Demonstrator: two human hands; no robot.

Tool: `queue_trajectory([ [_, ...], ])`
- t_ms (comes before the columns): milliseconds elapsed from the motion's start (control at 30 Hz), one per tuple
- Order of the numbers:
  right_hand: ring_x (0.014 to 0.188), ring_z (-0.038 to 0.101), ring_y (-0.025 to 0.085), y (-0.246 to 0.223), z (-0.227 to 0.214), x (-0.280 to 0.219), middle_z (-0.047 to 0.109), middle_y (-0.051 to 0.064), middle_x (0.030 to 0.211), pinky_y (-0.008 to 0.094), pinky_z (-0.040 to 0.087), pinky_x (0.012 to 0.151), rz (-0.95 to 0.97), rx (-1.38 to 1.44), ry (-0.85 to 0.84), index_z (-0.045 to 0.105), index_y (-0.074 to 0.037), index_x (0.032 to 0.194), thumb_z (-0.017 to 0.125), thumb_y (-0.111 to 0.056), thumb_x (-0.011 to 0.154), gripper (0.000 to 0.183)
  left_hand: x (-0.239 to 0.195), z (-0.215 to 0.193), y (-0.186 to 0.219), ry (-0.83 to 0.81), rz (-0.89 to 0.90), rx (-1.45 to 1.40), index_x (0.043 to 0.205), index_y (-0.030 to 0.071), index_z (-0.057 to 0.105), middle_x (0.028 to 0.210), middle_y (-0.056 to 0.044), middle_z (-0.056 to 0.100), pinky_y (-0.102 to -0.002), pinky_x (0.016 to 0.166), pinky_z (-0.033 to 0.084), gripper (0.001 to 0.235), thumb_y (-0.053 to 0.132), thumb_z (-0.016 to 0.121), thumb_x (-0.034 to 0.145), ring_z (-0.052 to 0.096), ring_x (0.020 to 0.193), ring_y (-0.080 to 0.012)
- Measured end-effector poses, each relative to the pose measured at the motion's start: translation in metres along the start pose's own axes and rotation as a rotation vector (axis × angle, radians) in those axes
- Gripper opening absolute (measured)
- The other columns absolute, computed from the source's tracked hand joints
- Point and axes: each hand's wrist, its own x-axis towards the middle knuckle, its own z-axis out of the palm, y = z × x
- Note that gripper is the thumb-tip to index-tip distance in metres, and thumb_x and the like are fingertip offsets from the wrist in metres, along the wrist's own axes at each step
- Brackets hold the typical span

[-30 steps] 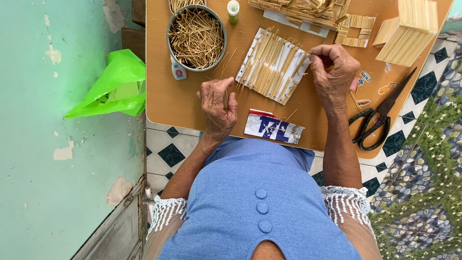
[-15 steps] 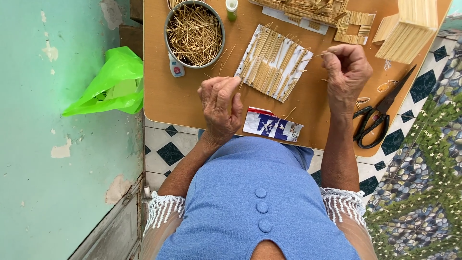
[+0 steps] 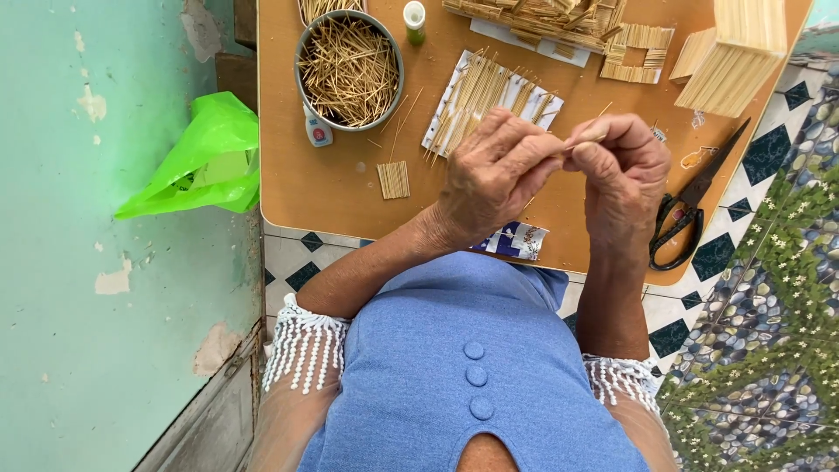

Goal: The person arranges thin wooden sticks on a white paper template on a table. They then use a pair of large scissors to trim the ends of the sticks to align with the template.

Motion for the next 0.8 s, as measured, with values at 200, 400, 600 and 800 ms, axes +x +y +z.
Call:
queue_trajectory([
  [200, 0.072, 0.058, 0.018, -0.011, -0.004, -0.003, 0.06, 0.022, 0.08, 0.029, 0.049, 0.064, -0.248, -0.302, -0.059, 0.061, 0.009, 0.085, 0.073, 0.001, 0.088, 0.015, 0.002, 0.01, -0.004, -0.043, 0.04, 0.072, 0.085, 0.008, 0.061, 0.07, -0.004, 0.049, -0.033, 0.066, 0.052, 0.008, 0.013, 0.057, 0.09, 0.056, 0.069, -0.0222],
  [400, 0.079, 0.062, 0.023, -0.023, -0.01, -0.006, 0.063, 0.018, 0.084, 0.033, 0.05, 0.075, -0.383, -0.514, -0.071, 0.068, 0.006, 0.088, 0.072, -0.008, 0.093, 0.015, -0.001, 0.018, -0.006, -0.119, 0.023, 0.032, 0.088, 0.009, 0.06, 0.071, -0.003, 0.045, -0.032, 0.066, 0.052, 0.007, 0.012, 0.054, 0.091, 0.055, 0.07, -0.0223],
  [600, 0.07, 0.058, 0.02, -0.029, -0.013, -0.008, 0.06, 0.02, 0.081, 0.031, 0.049, 0.068, -0.376, -0.481, -0.033, 0.064, 0.011, 0.09, 0.07, -0.003, 0.096, 0.016, 0.006, 0.026, -0.005, -0.185, 0.062, 0.046, 0.091, 0.009, 0.059, 0.069, -0.002, 0.043, -0.031, 0.065, 0.052, 0.008, 0.01, 0.051, 0.092, 0.053, 0.069, -0.0201],
  [800, 0.085, 0.061, 0.028, -0.035, -0.009, -0.008, 0.063, 0.018, 0.091, 0.035, 0.048, 0.076, -0.451, -0.674, 0.0, 0.06, 0.005, 0.094, 0.064, -0.004, 0.1, 0.011, 0.019, 0.026, -0.007, -0.228, 0.107, 0.038, 0.09, 0.002, 0.057, 0.073, -0.007, 0.05, -0.033, 0.061, 0.048, 0.007, 0.007, 0.054, 0.094, 0.046, 0.069, -0.0208],
])
